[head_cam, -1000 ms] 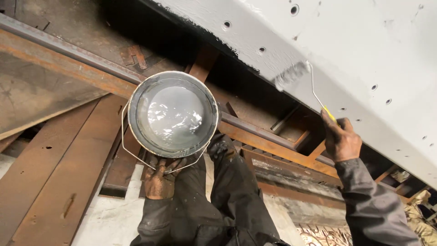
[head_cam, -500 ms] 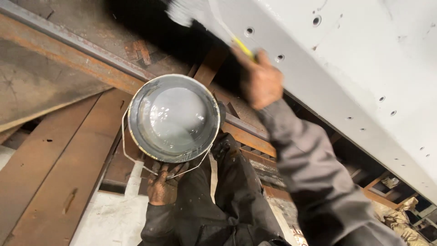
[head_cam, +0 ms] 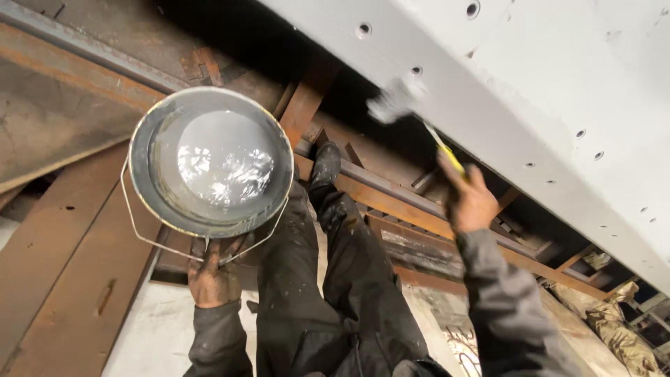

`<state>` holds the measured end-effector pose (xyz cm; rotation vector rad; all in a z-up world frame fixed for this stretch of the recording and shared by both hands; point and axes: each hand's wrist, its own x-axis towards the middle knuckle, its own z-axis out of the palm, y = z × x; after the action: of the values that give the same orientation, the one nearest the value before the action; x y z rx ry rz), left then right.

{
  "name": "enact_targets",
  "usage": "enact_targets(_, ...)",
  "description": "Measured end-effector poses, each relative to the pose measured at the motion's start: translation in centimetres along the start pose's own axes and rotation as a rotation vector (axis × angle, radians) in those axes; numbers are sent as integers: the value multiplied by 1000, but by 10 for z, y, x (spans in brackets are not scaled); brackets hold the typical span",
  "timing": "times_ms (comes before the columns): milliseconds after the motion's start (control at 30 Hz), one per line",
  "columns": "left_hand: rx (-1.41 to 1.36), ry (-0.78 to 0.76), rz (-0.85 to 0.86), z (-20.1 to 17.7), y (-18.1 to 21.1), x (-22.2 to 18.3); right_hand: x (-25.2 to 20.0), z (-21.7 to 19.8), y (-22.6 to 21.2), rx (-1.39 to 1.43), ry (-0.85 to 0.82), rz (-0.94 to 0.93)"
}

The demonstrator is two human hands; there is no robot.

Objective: The recorder is painting a large metal structure using a paint roller and gray paint from a bucket.

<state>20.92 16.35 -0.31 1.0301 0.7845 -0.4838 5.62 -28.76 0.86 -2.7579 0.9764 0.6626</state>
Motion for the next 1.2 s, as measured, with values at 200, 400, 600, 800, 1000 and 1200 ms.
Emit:
enact_targets(200, -24, 7, -31, 22, -12, -5, -69, 24, 107, -7, 149, 5)
enact_targets(400, 2, 77, -74, 3, -35, 6, -6, -5, 37, 58, 170, -176)
enact_targets(600, -57, 129, -117, -15, -21, 28, 68, -20, -103, 144, 277, -233)
enact_targets(800, -86, 153, -185, -10, 36, 46, 147, -51, -250, 152, 307, -332)
enact_targets(1000, -129, 62, -193, -21, 97, 71, 230, -75, -398, 174, 356, -426)
enact_targets(1200, 3, 44, -185, -28, 150, 98, 262, -86, -443, 196, 359, -435)
